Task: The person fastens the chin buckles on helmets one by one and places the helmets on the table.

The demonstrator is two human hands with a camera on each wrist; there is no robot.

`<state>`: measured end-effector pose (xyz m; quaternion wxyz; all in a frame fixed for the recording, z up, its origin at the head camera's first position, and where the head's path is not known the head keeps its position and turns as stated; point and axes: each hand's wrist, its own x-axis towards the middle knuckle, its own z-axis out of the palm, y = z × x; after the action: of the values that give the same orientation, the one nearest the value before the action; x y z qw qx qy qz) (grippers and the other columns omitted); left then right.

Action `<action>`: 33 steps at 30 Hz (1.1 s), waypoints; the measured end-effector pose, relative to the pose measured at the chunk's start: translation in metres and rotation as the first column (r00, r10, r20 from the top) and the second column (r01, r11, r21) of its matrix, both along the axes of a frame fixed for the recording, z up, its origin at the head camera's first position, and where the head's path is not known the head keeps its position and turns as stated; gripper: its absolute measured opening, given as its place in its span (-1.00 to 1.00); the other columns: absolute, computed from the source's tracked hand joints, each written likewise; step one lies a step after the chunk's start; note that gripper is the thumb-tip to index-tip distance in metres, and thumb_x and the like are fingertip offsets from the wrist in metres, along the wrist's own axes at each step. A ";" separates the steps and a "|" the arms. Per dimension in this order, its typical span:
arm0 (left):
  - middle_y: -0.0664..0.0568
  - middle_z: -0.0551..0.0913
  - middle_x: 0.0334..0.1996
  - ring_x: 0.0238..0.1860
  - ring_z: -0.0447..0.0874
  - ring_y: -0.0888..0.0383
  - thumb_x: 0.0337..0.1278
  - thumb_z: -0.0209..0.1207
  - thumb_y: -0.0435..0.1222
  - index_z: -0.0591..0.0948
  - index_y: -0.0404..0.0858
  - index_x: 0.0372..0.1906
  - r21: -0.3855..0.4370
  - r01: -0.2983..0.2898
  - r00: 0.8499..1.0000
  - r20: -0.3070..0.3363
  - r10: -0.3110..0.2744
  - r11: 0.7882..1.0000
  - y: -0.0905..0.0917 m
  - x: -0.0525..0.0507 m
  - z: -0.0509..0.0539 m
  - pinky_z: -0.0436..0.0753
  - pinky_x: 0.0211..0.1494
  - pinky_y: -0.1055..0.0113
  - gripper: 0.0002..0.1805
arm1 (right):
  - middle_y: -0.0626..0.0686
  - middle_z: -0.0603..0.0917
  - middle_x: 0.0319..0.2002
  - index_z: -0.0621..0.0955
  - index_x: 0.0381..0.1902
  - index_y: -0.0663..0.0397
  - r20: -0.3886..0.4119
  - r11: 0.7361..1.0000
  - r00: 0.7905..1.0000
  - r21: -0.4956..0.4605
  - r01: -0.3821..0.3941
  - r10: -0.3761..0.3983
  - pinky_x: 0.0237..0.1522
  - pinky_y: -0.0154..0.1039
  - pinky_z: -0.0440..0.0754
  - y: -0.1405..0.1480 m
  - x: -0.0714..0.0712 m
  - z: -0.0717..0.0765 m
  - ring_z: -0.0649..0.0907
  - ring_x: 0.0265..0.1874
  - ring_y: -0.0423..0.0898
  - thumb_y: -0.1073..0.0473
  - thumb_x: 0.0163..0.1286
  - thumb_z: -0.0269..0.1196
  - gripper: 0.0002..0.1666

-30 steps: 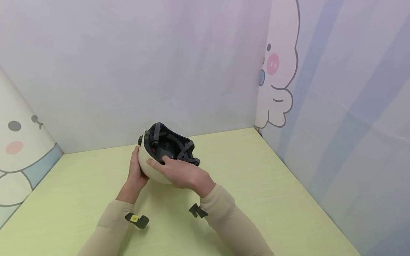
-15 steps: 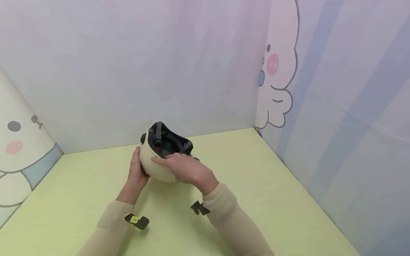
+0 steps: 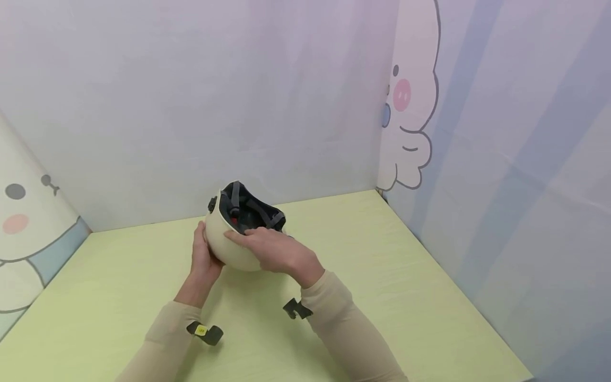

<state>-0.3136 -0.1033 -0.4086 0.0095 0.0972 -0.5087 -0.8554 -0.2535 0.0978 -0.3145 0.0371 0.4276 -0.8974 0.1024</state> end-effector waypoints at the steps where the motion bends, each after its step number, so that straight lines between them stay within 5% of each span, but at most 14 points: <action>1: 0.09 0.33 0.28 0.24 0.28 0.08 0.33 -0.16 0.36 0.39 0.09 0.32 0.011 0.002 1.000 -0.015 -0.001 1.000 0.001 0.000 0.000 0.27 0.22 0.11 -0.34 | 0.10 0.56 0.26 0.26 0.55 -0.05 0.002 1.000 1.000 -0.002 -0.001 0.001 -0.11 -0.42 0.54 0.000 0.000 0.000 0.57 -0.33 -0.15 0.75 0.12 0.13 0.09; 5: 0.09 0.34 0.28 0.21 0.31 0.13 0.39 -0.24 0.33 0.36 0.14 0.34 0.063 -0.018 0.999 -0.040 0.020 0.998 0.004 0.002 -0.002 0.32 0.15 0.20 -0.39 | 0.11 0.61 0.15 0.23 0.56 -0.03 0.020 1.000 1.000 -0.012 0.004 -0.004 -0.14 -0.41 0.54 0.002 -0.001 0.001 0.53 -0.39 -0.14 0.76 0.14 0.11 0.08; 12: 0.12 0.39 0.26 0.19 0.34 0.17 0.46 -0.18 0.22 0.44 0.12 0.24 0.079 -0.068 0.997 0.045 0.064 0.995 0.007 0.001 -0.007 0.35 0.02 0.21 -0.52 | 0.11 0.56 0.25 0.24 0.54 0.04 0.017 1.000 1.000 -0.030 -0.006 0.007 -0.07 -0.38 0.54 0.004 -0.005 0.001 0.59 -0.25 -0.14 0.76 0.15 0.07 0.03; 17: 0.05 0.25 0.37 0.36 0.20 0.07 0.36 -0.18 0.33 0.37 0.12 0.31 0.119 0.012 0.997 0.068 -0.020 0.993 0.006 0.000 -0.012 0.23 0.31 -0.04 -0.39 | 0.08 0.49 0.35 0.24 0.55 0.05 0.034 0.999 0.999 -0.046 -0.019 0.021 -0.09 -0.39 0.53 0.006 -0.006 0.000 0.56 -0.31 -0.17 0.76 0.18 0.01 0.01; 20: -0.01 0.12 0.46 0.44 0.07 -0.01 0.29 -0.23 0.41 0.25 0.16 0.41 0.168 0.096 0.992 0.063 -0.108 0.981 0.007 0.000 -0.014 0.05 0.44 -0.13 -0.28 | 0.08 0.65 0.02 0.24 0.55 0.06 0.046 0.998 0.998 -0.050 -0.029 0.032 -0.31 -0.41 0.46 0.007 -0.007 0.001 0.38 -0.51 -0.19 0.75 0.17 0.00 0.01; 23: 0.00 0.11 0.48 0.46 0.04 -0.02 0.26 -0.28 0.46 0.22 0.17 0.44 0.194 0.128 0.989 0.052 -0.141 0.973 0.009 0.000 -0.015 -0.04 0.47 -0.16 -0.23 | 0.05 0.57 -0.32 0.23 0.54 0.08 0.041 0.998 0.999 -0.046 -0.033 0.035 -0.40 -0.38 0.40 0.007 -0.007 0.001 0.30 -0.54 -0.17 0.74 0.16 0.01 0.00; 29: 0.02 0.15 0.47 0.46 0.06 0.00 0.19 -0.21 0.50 0.23 0.12 0.48 0.234 0.121 0.990 0.047 -0.135 0.965 0.009 -0.001 -0.024 0.04 0.49 -0.09 -0.13 | 0.13 0.64 -0.05 0.19 0.56 0.05 0.019 1.000 1.000 -0.025 -0.006 0.006 0.00 -0.25 0.57 0.009 -0.005 0.001 0.59 -0.12 -0.06 0.71 0.18 0.09 0.02; 33: -0.04 0.10 0.50 0.50 0.01 -0.03 0.16 -0.19 0.52 0.17 0.04 0.54 0.268 0.149 0.985 0.049 -0.168 0.952 0.009 -0.001 -0.028 0.00 0.50 -0.09 -0.03 | 0.14 0.61 -0.11 0.12 0.59 0.05 0.013 1.000 1.000 0.002 0.013 -0.013 -0.02 -0.21 0.58 0.010 -0.003 -0.001 0.56 -0.12 -0.02 0.67 0.22 0.14 0.04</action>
<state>-0.3147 -0.0947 -0.4370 -0.0902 0.0868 -0.3968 -0.9093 -0.2562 0.1076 -0.3153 0.0317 0.4213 -0.9004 0.1041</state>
